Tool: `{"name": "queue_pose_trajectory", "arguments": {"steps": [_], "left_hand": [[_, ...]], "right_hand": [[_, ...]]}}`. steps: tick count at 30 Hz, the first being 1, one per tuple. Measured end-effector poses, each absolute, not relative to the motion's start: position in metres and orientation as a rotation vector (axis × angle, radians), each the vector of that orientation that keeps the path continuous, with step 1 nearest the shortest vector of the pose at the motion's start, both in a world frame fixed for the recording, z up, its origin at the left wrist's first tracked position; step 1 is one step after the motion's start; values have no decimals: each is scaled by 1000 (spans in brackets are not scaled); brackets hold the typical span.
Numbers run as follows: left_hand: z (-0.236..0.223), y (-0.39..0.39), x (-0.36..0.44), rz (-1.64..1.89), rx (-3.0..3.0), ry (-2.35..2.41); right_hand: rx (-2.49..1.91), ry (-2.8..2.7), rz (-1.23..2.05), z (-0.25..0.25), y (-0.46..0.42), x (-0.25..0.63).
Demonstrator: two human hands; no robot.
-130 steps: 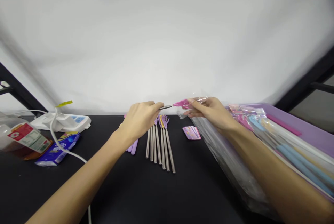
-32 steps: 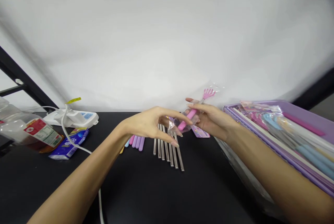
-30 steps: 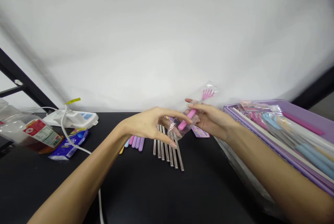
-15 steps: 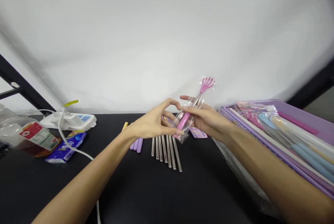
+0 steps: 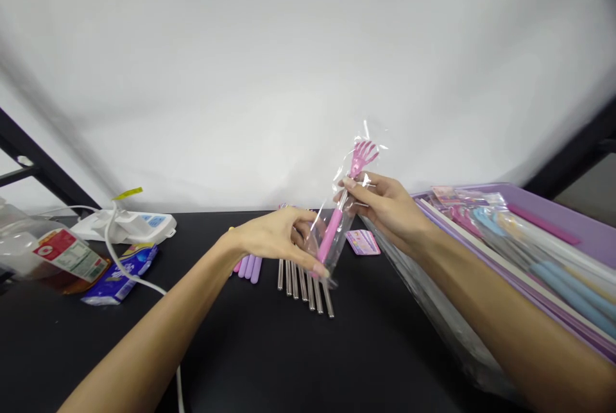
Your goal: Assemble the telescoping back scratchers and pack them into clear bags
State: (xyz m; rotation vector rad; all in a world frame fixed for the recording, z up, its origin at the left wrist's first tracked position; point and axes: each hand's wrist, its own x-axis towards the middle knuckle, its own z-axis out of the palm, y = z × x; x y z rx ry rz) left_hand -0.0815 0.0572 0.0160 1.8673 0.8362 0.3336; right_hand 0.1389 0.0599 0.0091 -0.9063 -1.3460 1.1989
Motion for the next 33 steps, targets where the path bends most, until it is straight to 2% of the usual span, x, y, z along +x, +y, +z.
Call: {"name": "queue_pose_trajectory", "arguments": {"steps": [5,7,12,19,21,24,26,33], "left_hand": [[20,58,-76,941,1726,832],[21,57,-73,1071,1758,805],[19,55,-69,1141,1912,851],[12,56,-74,1001,1867,849],[10,56,-73,936,1861,828],[5,55,-72,824,1843,794],[3,55,-70,767,1837,782],[-4,55,-67,699,1847,791]], "right_hand": [[-998,-1680,1296,10,54,138],[-987,-1832,1331,9,51,136],[-948,-2045,1416,9,46,133],[-1195,-2286,1436,25,54,157],[-1315,-2248,1234,25,63,172],[-1510,-2304,702,15,77,195],[-1570,-2454,515,5,83,205],[-1609,-2715,380,-8,85,192]]}}
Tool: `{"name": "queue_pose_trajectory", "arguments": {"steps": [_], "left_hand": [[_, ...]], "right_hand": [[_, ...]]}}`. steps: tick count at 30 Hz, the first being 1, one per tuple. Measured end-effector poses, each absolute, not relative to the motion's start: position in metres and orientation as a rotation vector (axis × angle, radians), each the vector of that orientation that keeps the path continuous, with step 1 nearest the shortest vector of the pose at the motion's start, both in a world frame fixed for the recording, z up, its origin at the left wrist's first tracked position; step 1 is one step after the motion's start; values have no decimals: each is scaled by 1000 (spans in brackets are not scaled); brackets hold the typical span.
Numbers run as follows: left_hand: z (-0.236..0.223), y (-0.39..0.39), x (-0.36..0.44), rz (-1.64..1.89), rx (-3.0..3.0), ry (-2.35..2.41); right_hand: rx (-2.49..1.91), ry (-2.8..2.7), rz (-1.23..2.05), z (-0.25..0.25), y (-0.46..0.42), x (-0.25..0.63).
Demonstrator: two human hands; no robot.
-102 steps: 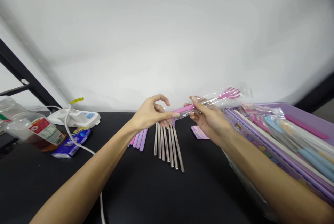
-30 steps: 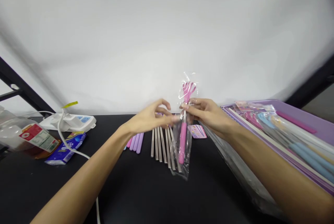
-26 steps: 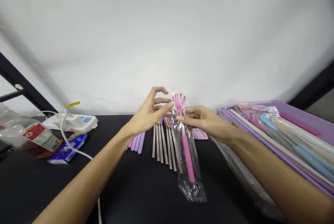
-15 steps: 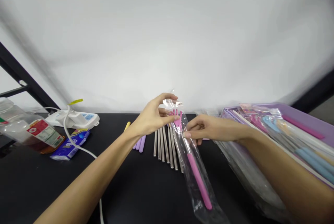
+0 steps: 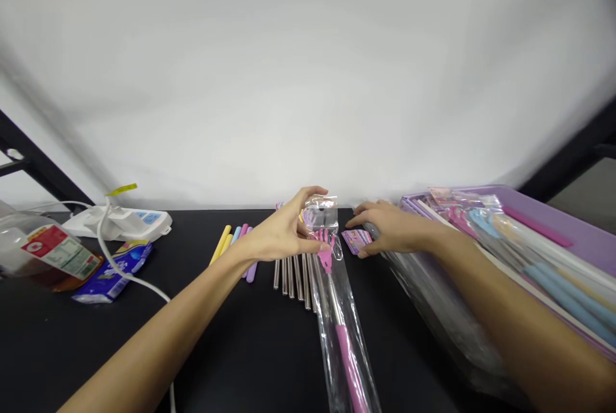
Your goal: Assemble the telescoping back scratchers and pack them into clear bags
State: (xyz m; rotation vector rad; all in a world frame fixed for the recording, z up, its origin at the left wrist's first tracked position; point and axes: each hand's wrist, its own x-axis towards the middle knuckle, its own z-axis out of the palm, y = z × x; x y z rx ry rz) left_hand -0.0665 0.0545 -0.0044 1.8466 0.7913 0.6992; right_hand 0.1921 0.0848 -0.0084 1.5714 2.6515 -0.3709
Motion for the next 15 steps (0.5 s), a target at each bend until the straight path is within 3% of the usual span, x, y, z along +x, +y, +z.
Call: {"name": "queue_pose_trajectory", "arguments": {"steps": [15], "left_hand": [[-3,53,-66,640,1851,752]], "right_hand": [[1539,2673,-495,-5,81,183]]}}
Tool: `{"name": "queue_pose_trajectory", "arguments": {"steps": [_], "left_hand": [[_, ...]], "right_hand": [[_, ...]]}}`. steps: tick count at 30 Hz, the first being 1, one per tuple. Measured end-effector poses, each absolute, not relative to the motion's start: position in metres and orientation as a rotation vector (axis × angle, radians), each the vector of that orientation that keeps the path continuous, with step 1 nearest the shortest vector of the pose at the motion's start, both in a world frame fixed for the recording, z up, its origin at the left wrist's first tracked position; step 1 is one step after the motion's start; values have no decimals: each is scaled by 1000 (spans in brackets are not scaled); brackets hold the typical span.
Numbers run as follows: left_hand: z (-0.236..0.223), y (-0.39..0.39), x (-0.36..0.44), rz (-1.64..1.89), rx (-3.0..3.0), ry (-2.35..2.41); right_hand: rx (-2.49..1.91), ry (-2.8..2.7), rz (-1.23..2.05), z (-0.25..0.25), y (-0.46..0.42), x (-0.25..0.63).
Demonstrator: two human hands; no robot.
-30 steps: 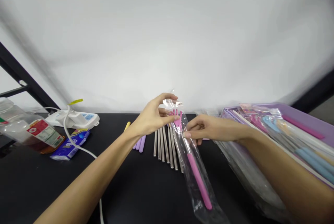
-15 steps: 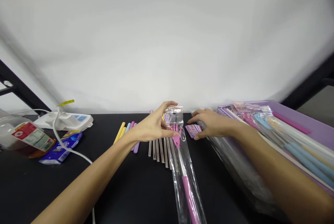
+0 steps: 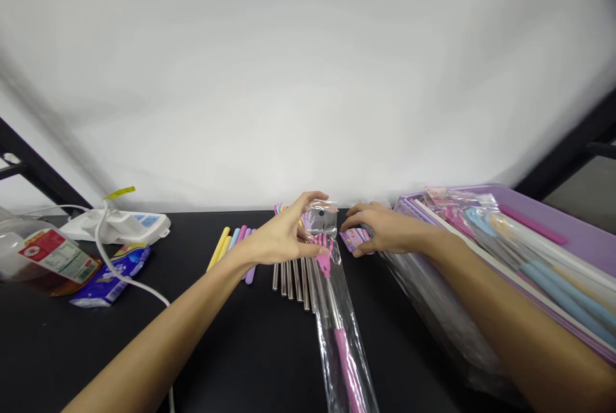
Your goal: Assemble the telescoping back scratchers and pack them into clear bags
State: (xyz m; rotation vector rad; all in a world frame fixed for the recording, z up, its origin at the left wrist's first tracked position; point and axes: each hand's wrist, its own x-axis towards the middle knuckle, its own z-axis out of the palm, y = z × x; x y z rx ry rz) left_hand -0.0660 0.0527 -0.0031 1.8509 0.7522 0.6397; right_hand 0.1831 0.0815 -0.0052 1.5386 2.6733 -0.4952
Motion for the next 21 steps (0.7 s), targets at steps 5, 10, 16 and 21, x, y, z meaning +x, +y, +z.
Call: {"name": "queue_pose_trajectory", "arguments": {"steps": [5,10,16,21], "left_hand": [[-3,52,-66,639,1860,762],[-3,51,-65,624,1863,767],[-5,51,-64,609,1858,780],[-4,52,-66,605,1853,789]], "right_hand": [[1531,2646,-488,-4,80,182],[1512,2690,-522,-6,81,181],[1471,2881,-495,4,75,180],[1622,2871,-880,22,68,185]]}}
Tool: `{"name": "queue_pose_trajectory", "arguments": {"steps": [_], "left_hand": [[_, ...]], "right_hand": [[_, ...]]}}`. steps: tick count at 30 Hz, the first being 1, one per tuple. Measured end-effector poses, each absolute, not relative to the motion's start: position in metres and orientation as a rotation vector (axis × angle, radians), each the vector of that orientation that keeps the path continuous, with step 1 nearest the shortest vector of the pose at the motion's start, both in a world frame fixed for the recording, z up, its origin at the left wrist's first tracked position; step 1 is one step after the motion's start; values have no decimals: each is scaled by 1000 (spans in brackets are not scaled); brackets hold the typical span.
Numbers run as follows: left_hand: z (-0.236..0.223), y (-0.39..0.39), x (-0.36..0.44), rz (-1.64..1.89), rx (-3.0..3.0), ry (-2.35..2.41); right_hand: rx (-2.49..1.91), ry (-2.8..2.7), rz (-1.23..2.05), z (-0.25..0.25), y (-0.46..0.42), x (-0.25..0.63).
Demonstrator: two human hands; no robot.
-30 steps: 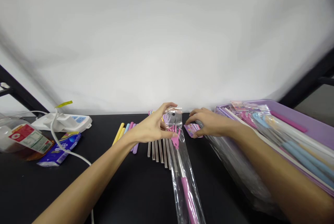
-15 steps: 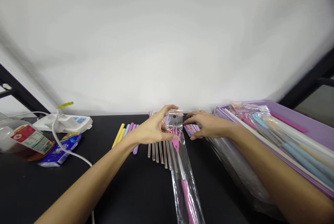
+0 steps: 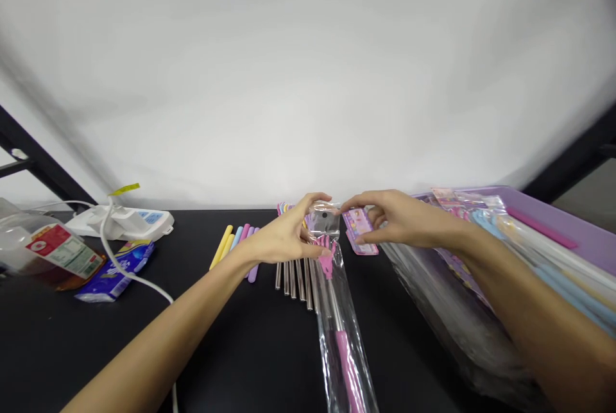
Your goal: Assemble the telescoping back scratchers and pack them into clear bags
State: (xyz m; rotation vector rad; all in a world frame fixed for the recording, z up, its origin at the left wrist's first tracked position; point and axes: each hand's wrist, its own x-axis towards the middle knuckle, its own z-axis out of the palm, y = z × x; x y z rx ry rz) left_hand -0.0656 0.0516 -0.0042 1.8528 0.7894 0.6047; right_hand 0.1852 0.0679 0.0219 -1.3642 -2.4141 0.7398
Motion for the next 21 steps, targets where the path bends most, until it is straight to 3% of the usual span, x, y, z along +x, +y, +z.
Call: {"name": "queue_pose_trajectory", "arguments": {"steps": [12,21], "left_hand": [[-8,51,-65,612,1828,668],[-6,52,-65,613,1744,720]], "right_hand": [[-1078,-2079,545,28,59,171],[-1000,-2316,264,25,61,161]]}}
